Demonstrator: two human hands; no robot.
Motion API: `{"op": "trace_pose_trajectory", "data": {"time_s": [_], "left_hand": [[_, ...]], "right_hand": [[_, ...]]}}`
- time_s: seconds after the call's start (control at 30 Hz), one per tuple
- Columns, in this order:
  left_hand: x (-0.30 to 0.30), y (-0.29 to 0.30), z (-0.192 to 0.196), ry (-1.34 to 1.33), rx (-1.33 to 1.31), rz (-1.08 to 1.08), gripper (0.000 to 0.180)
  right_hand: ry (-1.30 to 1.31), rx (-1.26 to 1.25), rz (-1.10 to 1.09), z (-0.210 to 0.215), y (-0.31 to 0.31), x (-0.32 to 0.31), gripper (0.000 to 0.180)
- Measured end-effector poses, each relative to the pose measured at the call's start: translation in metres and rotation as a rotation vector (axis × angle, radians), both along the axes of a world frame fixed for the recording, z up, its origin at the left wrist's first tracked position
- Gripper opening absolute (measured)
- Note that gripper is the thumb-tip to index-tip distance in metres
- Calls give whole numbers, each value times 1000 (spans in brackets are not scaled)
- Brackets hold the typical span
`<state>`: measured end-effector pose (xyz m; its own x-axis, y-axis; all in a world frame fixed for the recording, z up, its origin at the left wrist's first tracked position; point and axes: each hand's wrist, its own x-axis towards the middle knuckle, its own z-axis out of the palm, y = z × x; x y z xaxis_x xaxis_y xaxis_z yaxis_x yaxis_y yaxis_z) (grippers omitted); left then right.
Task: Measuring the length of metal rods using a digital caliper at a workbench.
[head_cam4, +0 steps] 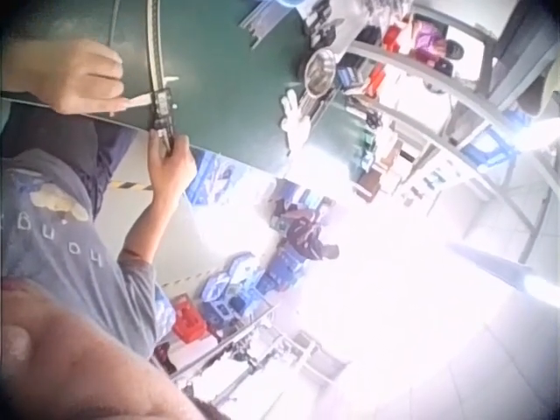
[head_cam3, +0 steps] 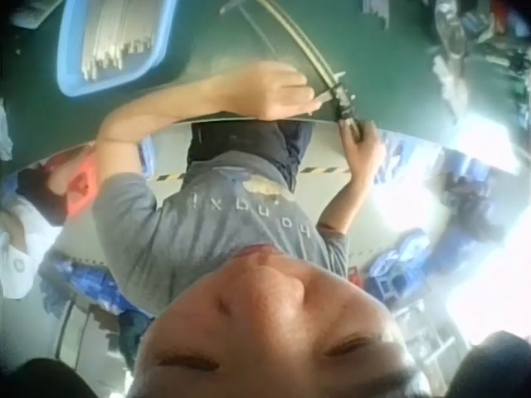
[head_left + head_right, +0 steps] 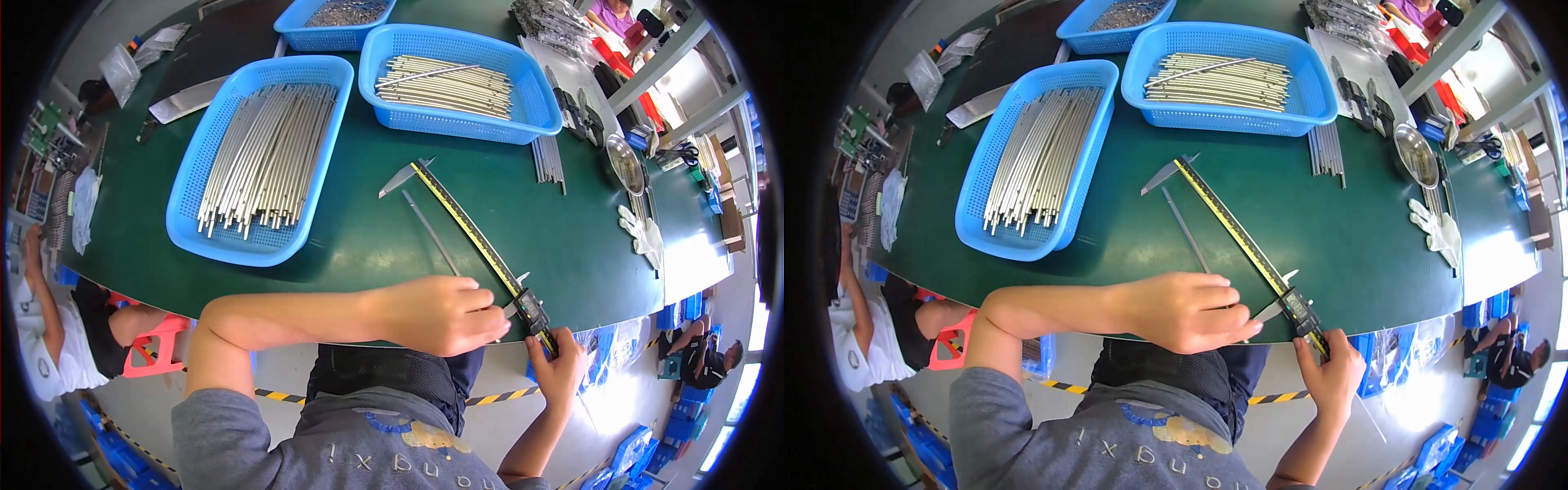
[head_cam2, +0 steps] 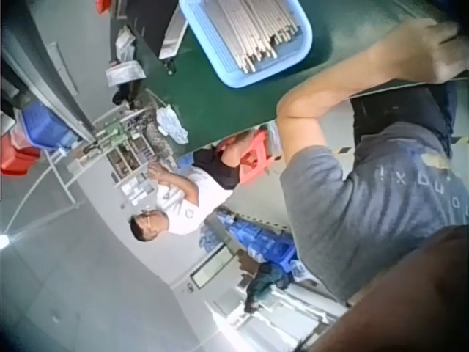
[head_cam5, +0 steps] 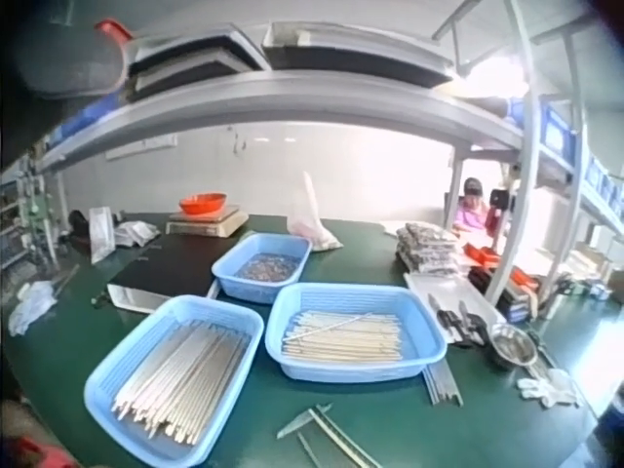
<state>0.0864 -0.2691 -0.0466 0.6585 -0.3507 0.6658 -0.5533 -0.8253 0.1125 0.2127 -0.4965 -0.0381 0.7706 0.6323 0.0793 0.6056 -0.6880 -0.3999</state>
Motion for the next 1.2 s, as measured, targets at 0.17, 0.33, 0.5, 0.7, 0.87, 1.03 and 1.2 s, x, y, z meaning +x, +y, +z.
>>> {"op": "trace_pose_trajectory", "data": {"time_s": [0.17, 0.33, 0.5, 0.7, 0.87, 1.03, 1.2], "left_hand": [[-6, 0, -18, -10, 18, 64, 27], [-5, -3, -22, -41, 16, 103, 24], [-6, -3, -22, -52, 61, 151, 22], [-4, -4, -24, -54, 50, 155, 22], [-3, -4, -23, -36, 53, 143, 24], [-2, -3, -23, -27, 61, 145, 25], [-2, -3, -26, 5, 58, 150, 26]], "right_hand": [[34, 10, -8, -5, 0, 3, 35], [43, -9, -16, -2, 2, 3, 35], [17, 2, 1, -3, 2, 3, 35], [30, 0, -6, -2, 3, 3, 35], [13, -11, 9, -2, 2, 4, 35], [26, -8, -5, -2, 3, 3, 36], [27, -4, 1, -3, 2, 3, 36]]}}
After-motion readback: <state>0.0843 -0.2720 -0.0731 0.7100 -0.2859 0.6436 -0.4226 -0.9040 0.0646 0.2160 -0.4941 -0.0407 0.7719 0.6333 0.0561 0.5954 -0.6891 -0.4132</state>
